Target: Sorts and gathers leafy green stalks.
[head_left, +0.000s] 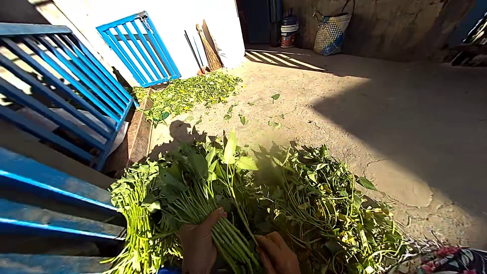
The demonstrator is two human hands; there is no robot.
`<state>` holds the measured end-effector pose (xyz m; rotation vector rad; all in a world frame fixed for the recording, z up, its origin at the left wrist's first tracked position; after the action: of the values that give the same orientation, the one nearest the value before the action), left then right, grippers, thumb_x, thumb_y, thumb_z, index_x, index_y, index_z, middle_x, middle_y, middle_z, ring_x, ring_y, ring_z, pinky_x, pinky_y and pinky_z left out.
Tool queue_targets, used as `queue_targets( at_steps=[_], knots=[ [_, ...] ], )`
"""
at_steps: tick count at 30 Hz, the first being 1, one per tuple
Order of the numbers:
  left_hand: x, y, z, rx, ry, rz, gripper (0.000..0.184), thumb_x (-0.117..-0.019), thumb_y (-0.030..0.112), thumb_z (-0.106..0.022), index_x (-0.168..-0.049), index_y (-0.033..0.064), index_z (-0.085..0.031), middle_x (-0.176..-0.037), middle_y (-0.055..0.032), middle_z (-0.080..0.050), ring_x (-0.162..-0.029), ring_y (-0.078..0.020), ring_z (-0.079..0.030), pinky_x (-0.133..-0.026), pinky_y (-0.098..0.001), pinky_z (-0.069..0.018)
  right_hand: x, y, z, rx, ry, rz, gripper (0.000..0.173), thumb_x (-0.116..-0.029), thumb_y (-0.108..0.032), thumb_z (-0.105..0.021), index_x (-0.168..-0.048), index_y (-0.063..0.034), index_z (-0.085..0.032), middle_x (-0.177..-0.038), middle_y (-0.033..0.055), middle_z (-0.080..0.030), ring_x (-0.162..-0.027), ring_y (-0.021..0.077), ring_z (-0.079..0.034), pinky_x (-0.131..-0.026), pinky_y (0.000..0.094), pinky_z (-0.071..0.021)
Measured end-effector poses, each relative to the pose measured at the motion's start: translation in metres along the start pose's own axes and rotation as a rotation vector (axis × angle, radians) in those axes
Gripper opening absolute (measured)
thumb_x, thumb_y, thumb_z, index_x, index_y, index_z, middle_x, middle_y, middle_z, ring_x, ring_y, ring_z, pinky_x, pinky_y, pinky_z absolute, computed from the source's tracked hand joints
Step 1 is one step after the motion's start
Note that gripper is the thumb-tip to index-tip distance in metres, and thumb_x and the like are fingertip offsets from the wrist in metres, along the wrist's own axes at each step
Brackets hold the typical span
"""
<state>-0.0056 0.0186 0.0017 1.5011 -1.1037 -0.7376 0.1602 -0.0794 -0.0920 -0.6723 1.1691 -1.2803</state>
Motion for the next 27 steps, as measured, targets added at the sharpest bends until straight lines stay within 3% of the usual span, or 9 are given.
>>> queue_targets(
  at_steps=[4,14,18,21,24,27],
  knots=[
    [-0.001,0.001,0.005,0.006,-0.023,-0.014,0.046,-0.0707,-0.019,-0.077,-0.111,-0.0155,-0.057,-0.089,-0.0285,-0.071,-0.076,-0.0358,-0.073,-0.071,-0.0476,-0.0645,0.005,-0.005,-0.002,0.101,-0.047,0.06,0.026,-0.0979,-0.014,-0.063,-0.12,-0.0119,-0.076,-0.096,0.0137,-0.067,-0.083,0.023,-0.068,-0.072,0.0381,-0.0598],
    [0.001,0.004,-0.001,-0.055,0.003,-0.083,0.052,-0.0647,-0.016,-0.085,-0.111,-0.012,-0.061,-0.093,-0.0243,-0.073,-0.083,-0.0318,-0.075,-0.074,-0.0452,-0.0655,-0.002,-0.009,0.012,0.229,-0.031,0.208,0.025,-0.1006,-0.015,-0.06,-0.121,-0.0155,-0.076,-0.096,0.0112,-0.067,-0.086,0.0212,-0.067,-0.069,0.0349,-0.0589],
    [-0.001,0.004,0.0,-0.043,0.017,-0.114,0.055,-0.0624,-0.016,-0.085,-0.111,-0.0118,-0.061,-0.093,-0.0245,-0.072,-0.082,-0.0324,-0.074,-0.073,-0.0465,-0.0656,-0.004,-0.002,0.014,0.253,-0.064,0.252,0.025,-0.1014,-0.016,-0.059,-0.122,-0.0149,-0.074,-0.101,0.0105,-0.07,-0.092,0.0214,-0.07,-0.075,0.0349,-0.0602],
    [-0.001,0.004,0.0,-0.056,-0.011,-0.122,0.052,-0.0608,-0.016,-0.084,-0.107,-0.0119,-0.061,-0.09,-0.0242,-0.072,-0.079,-0.032,-0.074,-0.071,-0.046,-0.0655,-0.011,-0.003,0.012,0.293,-0.11,0.239,0.038,-0.0977,-0.012,-0.055,-0.134,-0.0105,-0.065,-0.098,0.0086,-0.071,-0.086,0.0229,-0.071,-0.07,0.0393,-0.0604],
    [0.003,0.003,-0.001,-0.057,-0.064,-0.097,0.055,-0.061,-0.015,-0.084,-0.11,-0.0117,-0.059,-0.091,-0.0245,-0.071,-0.08,-0.032,-0.074,-0.072,-0.046,-0.0653,-0.023,-0.009,0.004,0.122,-0.203,0.186,0.05,-0.0984,-0.012,-0.049,-0.148,-0.0163,-0.055,-0.1,0.0093,-0.067,-0.084,0.0223,-0.068,-0.067,0.0416,-0.0593],
    [0.006,0.002,-0.002,-0.064,-0.111,-0.055,0.059,-0.0611,-0.014,-0.083,-0.114,-0.0105,-0.057,-0.093,-0.0243,-0.071,-0.082,-0.0318,-0.074,-0.073,-0.0464,-0.065,-0.036,-0.013,0.003,-0.229,-0.354,0.077,0.039,-0.1056,-0.018,-0.051,-0.143,-0.0108,-0.056,-0.114,0.0114,-0.066,-0.091,0.0177,-0.067,-0.08,0.0374,-0.0593]
  ],
)
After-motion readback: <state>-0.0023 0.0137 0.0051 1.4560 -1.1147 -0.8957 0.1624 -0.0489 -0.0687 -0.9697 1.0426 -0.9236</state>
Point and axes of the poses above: each hand's wrist, its own x-axis away from the middle knuckle, its own z-axis out of the back of the hand, y = z × x, the point moved 1 cm from there along -x, towards the middle knuckle
